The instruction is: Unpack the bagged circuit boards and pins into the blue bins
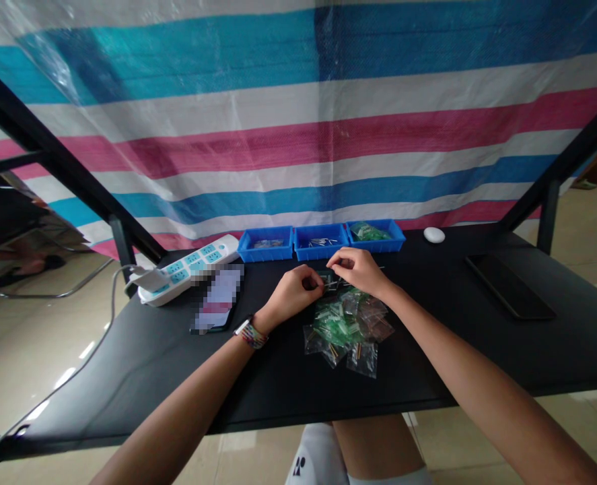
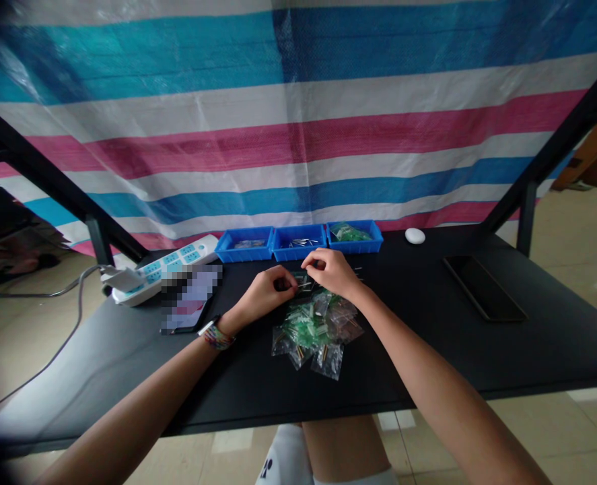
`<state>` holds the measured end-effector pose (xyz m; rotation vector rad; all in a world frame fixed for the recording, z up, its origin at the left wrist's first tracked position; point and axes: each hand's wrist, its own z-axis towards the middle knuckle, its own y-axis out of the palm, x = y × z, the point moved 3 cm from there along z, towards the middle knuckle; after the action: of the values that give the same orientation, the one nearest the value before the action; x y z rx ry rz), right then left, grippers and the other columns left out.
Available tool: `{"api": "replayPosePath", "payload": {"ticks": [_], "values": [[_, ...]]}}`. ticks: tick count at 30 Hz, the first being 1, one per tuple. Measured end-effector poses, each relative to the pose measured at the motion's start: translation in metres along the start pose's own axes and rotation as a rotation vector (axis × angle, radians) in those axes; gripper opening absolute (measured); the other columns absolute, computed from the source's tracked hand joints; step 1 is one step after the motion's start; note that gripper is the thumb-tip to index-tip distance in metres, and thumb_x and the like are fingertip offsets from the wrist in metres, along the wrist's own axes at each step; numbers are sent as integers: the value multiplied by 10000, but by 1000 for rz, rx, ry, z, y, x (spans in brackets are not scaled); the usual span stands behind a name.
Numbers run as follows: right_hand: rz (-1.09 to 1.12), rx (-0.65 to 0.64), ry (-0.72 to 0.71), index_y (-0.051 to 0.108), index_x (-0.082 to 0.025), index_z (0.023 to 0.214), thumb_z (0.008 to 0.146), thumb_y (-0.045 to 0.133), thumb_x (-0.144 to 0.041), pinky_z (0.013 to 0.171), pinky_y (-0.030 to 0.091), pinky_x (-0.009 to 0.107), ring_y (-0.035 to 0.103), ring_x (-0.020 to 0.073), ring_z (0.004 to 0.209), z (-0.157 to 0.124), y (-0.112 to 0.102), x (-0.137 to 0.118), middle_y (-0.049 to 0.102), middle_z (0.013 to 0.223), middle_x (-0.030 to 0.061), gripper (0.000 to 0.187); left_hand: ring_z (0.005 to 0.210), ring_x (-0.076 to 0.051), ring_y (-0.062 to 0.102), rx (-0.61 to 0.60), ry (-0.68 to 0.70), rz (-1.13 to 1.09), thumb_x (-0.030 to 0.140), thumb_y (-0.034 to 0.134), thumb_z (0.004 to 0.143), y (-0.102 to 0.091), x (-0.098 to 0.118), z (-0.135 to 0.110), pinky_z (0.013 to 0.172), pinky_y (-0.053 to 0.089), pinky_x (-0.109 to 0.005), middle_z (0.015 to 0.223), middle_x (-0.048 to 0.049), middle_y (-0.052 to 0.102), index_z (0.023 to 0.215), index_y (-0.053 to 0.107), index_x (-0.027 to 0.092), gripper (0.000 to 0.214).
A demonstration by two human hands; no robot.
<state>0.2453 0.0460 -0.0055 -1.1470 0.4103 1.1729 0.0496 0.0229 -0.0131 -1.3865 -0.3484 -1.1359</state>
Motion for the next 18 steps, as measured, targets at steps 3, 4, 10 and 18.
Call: {"api": "replayPosePath", "payload": {"ticks": [3, 4, 10, 18], "values": [[95, -13, 37, 762, -181, 812, 873, 648, -261, 630, 456, 280, 633, 169, 694, 0, -3, -2, 750, 822, 42, 152, 701, -137, 598, 54, 1, -53, 153, 669, 764, -3, 1, 0, 652, 460, -243, 795, -14, 696, 817, 707, 174, 69], [134, -29, 63, 757, -179, 816, 894, 645, -308, 611, 455, 276, 629, 167, 671, 0, -3, -3, 744, 799, 40, 188, 698, -133, 595, 71, 6, -61, 155, 667, 773, -4, 2, 1, 652, 454, -240, 788, -7, 691, 821, 695, 176, 59], [337, -85, 180, 721, -183, 831, 891, 688, -456, 493, 419, 255, 569, 134, 511, -4, 1, -10, 710, 711, 20, 282, 720, -130, 587, 136, 52, -139, 211, 659, 864, -10, 6, 0, 680, 449, -252, 830, -5, 675, 879, 644, 181, 37], [522, -21, 223, 719, -190, 883, 725, 826, -332, 573, 527, 275, 632, 136, 593, -3, 1, -11, 723, 814, 18, 238, 690, -133, 591, 152, -9, -355, 371, 714, 881, -13, 9, 0, 629, 452, -245, 802, -5, 646, 902, 591, 191, 219]]}}
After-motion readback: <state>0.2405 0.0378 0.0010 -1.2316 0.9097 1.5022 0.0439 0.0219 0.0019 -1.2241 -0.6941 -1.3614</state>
